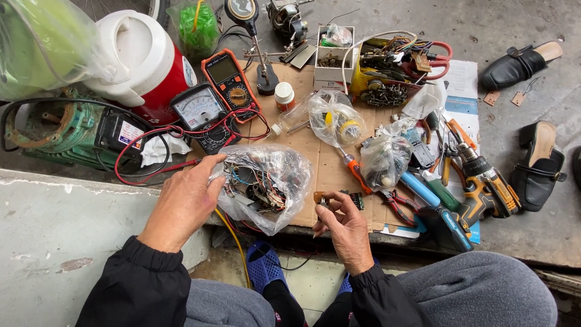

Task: Sorting and inspecting various small electronic components from a plastic bag on a floor-based workspace.

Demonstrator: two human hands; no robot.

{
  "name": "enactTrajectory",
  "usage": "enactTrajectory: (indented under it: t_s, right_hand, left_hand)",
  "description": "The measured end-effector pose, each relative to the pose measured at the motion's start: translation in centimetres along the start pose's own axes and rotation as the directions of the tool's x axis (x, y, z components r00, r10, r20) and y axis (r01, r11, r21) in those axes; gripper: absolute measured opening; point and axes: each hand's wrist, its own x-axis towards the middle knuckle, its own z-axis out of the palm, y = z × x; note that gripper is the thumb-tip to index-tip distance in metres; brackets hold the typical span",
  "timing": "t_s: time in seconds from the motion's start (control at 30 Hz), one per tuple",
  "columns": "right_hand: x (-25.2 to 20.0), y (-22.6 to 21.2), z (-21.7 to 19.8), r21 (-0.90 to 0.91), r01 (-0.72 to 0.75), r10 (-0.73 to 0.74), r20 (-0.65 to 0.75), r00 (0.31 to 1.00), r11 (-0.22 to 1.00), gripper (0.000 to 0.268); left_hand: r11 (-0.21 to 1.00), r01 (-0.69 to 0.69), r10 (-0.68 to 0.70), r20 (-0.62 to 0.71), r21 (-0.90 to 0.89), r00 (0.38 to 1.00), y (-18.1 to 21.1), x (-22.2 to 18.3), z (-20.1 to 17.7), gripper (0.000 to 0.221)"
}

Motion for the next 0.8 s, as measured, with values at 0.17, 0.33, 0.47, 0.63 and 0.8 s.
enactTrajectory:
  t_s: [0.17, 0.33, 0.47, 0.63, 0.8]
  right_hand:
    - [0.14, 0.49, -0.31, 0.020, 0.009, -0.010, 0.019, 1.000, 1.000, 0.037]
    - [0.23, 0.69, -0.31, 0.034, 0.003, -0.004, 0.031, 1.000, 0.999, 0.033]
    - [0.16, 0.42, -0.15, 0.023, -0.009, 0.008, 0.026, 1.000, 1.000, 0.037]
    - [0.05, 0.19, 0.01, 0.004, -0.016, 0.016, 0.014, 1.000, 1.000, 0.042]
    - [0.18, 0.41, -0.05, 0.028, -0.004, 0.004, 0.015, 1.000, 1.000, 0.046]
  left_hand:
    - [1.000, -0.026, 0.026, -0.016, 0.014, 1.000, -0.31, 0.09, 0.28, 0.053]
    - [0.999, -0.027, 0.027, -0.015, 0.018, 1.000, -0.25, 0.13, 0.24, 0.053]
    - [1.000, -0.007, 0.007, 0.001, -0.003, 1.000, -0.14, 0.14, 0.17, 0.054]
    - [1.000, -0.018, 0.018, -0.001, 0.003, 1.000, -0.19, 0.14, 0.26, 0.054]
    - [0.998, -0.067, 0.067, -0.050, -0.004, 0.996, -0.49, 0.12, 0.60, 0.053]
